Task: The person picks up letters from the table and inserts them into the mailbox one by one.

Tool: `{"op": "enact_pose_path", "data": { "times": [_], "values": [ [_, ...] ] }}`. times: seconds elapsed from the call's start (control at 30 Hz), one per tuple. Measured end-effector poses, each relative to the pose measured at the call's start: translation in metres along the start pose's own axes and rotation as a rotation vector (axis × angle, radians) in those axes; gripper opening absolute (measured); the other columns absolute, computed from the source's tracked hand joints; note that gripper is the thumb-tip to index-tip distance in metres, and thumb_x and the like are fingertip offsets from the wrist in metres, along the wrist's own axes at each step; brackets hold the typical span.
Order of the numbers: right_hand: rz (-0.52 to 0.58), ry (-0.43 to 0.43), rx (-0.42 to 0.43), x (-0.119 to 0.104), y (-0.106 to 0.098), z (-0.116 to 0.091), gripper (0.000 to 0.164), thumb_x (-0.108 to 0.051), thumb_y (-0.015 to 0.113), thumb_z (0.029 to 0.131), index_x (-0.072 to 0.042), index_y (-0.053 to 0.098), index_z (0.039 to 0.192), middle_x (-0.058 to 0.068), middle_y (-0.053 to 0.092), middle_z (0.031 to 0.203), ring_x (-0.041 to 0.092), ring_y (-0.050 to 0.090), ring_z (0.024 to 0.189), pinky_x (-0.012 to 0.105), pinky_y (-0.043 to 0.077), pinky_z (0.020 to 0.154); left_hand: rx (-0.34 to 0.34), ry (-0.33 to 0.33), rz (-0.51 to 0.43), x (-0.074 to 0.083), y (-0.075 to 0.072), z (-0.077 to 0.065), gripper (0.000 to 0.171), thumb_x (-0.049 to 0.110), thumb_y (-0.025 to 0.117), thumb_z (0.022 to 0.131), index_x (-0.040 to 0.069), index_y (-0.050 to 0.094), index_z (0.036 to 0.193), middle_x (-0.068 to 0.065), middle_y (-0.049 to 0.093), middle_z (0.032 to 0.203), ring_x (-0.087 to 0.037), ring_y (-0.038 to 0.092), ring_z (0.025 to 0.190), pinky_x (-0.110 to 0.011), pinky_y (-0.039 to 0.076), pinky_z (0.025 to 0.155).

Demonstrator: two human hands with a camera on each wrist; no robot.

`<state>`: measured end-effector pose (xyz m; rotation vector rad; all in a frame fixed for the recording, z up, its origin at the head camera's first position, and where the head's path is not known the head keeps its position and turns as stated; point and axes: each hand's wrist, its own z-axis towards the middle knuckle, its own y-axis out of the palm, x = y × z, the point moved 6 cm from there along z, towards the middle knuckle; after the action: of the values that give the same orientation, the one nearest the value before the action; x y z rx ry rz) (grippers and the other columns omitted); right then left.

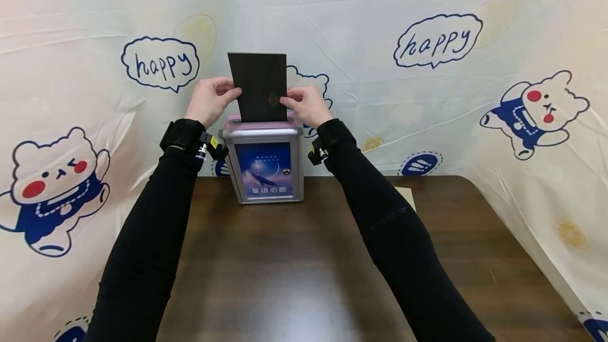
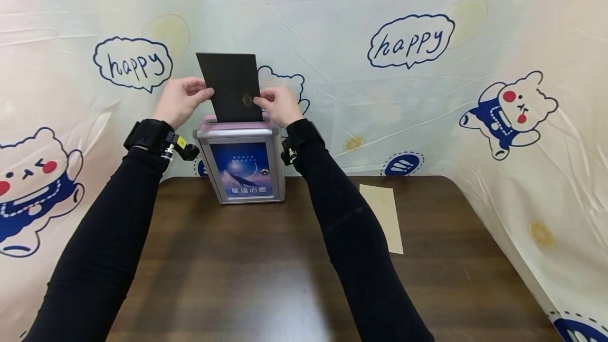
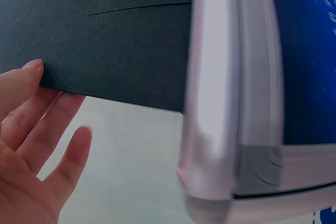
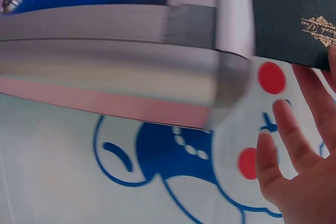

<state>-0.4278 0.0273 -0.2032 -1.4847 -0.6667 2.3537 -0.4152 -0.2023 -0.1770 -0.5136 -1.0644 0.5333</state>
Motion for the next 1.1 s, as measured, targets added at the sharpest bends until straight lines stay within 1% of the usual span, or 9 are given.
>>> {"op": "enact_pose_path", "data": {
  "times": [0.17, 0.27, 0.4, 0.47, 0.57, 0.67, 0.83, 0.97, 1.1],
  "values": [
    [-0.059, 0.025, 0.011, 0.016, 0.012, -0.003, 0.025, -0.023, 0.065, 0.096, -0.008, 0.073, 0.114, 0.007, 0.066, 0.121, 0.018, 0.059, 0.108, 0.03, 0.046, 0.092, 0.078, 0.018, -0.057, -0.005, -0.005, -0.003, 0.036, 0.027, 0.061, 0.097, 0.009, 0.063, 0.128, -0.012, 0.069, 0.114, -0.025, 0.064, 0.109, -0.035, 0.044, 0.096],
    [-0.084, 0.03, 0.021, 0.025, 0.018, -0.006, 0.026, -0.025, 0.066, 0.095, -0.008, 0.073, 0.114, 0.007, 0.066, 0.122, 0.018, 0.057, 0.114, 0.031, 0.042, 0.098, 0.117, 0.021, -0.069, -0.005, -0.008, -0.005, 0.037, 0.025, 0.061, 0.098, 0.012, 0.06, 0.132, -0.011, 0.07, 0.112, -0.026, 0.065, 0.105, -0.032, 0.043, 0.095],
    [-0.098, 0.02, 0.022, 0.031, 0.025, -0.009, 0.027, -0.025, 0.066, 0.095, -0.007, 0.073, 0.115, 0.007, 0.063, 0.129, 0.02, 0.053, 0.124, 0.032, 0.037, 0.106, 0.147, 0.049, -0.055, -0.002, -0.009, -0.005, 0.039, 0.021, 0.06, 0.098, 0.016, 0.056, 0.137, -0.011, 0.069, 0.113, -0.024, 0.065, 0.102, -0.03, 0.046, 0.091],
    [-0.12, 0.008, 0.031, 0.031, 0.026, -0.009, 0.028, -0.025, 0.067, 0.095, -0.007, 0.073, 0.115, 0.007, 0.06, 0.133, 0.021, 0.049, 0.129, 0.032, 0.032, 0.109, 0.154, 0.075, -0.034, -0.002, -0.008, -0.004, 0.036, 0.017, 0.06, 0.098, 0.015, 0.058, 0.134, -0.01, 0.068, 0.113, -0.022, 0.064, 0.1, -0.029, 0.047, 0.087],
    [-0.142, 0.001, 0.05, 0.031, 0.027, -0.01, 0.028, -0.025, 0.067, 0.094, -0.007, 0.073, 0.114, 0.007, 0.06, 0.133, 0.021, 0.047, 0.13, 0.032, 0.031, 0.11, 0.151, 0.114, 0.003, -0.003, -0.005, -0.004, 0.029, 0.013, 0.061, 0.098, 0.011, 0.065, 0.126, -0.009, 0.069, 0.112, -0.018, 0.062, 0.096, -0.026, 0.047, 0.085],
    [-0.124, 0.008, 0.059, 0.029, 0.027, -0.012, 0.025, -0.026, 0.067, 0.094, -0.01, 0.073, 0.112, 0.005, 0.062, 0.128, 0.019, 0.05, 0.124, 0.033, 0.034, 0.107, 0.128, 0.13, 0.032, -0.006, 0.0, -0.005, 0.021, 0.01, 0.061, 0.097, 0.007, 0.07, 0.116, -0.009, 0.07, 0.109, -0.017, 0.062, 0.094, -0.027, 0.046, 0.083],
    [-0.077, -0.01, 0.071, 0.023, 0.026, -0.014, 0.024, -0.026, 0.067, 0.095, -0.009, 0.072, 0.111, 0.004, 0.065, 0.122, 0.018, 0.053, 0.117, 0.032, 0.037, 0.103, 0.086, 0.095, 0.058, -0.014, 0.009, -0.009, 0.019, 0.011, 0.061, 0.097, 0.007, 0.07, 0.113, -0.01, 0.07, 0.109, -0.02, 0.063, 0.095, -0.034, 0.046, 0.086],
    [-0.083, -0.018, 0.084, 0.019, 0.026, -0.015, 0.025, -0.026, 0.067, 0.095, -0.009, 0.072, 0.112, 0.004, 0.065, 0.12, 0.018, 0.054, 0.115, 0.032, 0.037, 0.102, 0.066, 0.067, 0.062, -0.021, 0.014, -0.013, 0.019, 0.01, 0.061, 0.097, 0.007, 0.07, 0.114, -0.01, 0.07, 0.11, -0.023, 0.062, 0.097, -0.037, 0.045, 0.087],
    [-0.094, -0.013, 0.105, 0.019, 0.027, -0.016, 0.022, -0.025, 0.068, 0.094, -0.011, 0.073, 0.11, 0.002, 0.065, 0.119, 0.017, 0.053, 0.116, 0.032, 0.036, 0.103, 0.046, 0.06, 0.084, -0.028, 0.02, -0.016, 0.018, 0.01, 0.062, 0.096, 0.006, 0.071, 0.112, -0.011, 0.07, 0.11, -0.025, 0.063, 0.096, -0.038, 0.047, 0.084]
  ]
}}
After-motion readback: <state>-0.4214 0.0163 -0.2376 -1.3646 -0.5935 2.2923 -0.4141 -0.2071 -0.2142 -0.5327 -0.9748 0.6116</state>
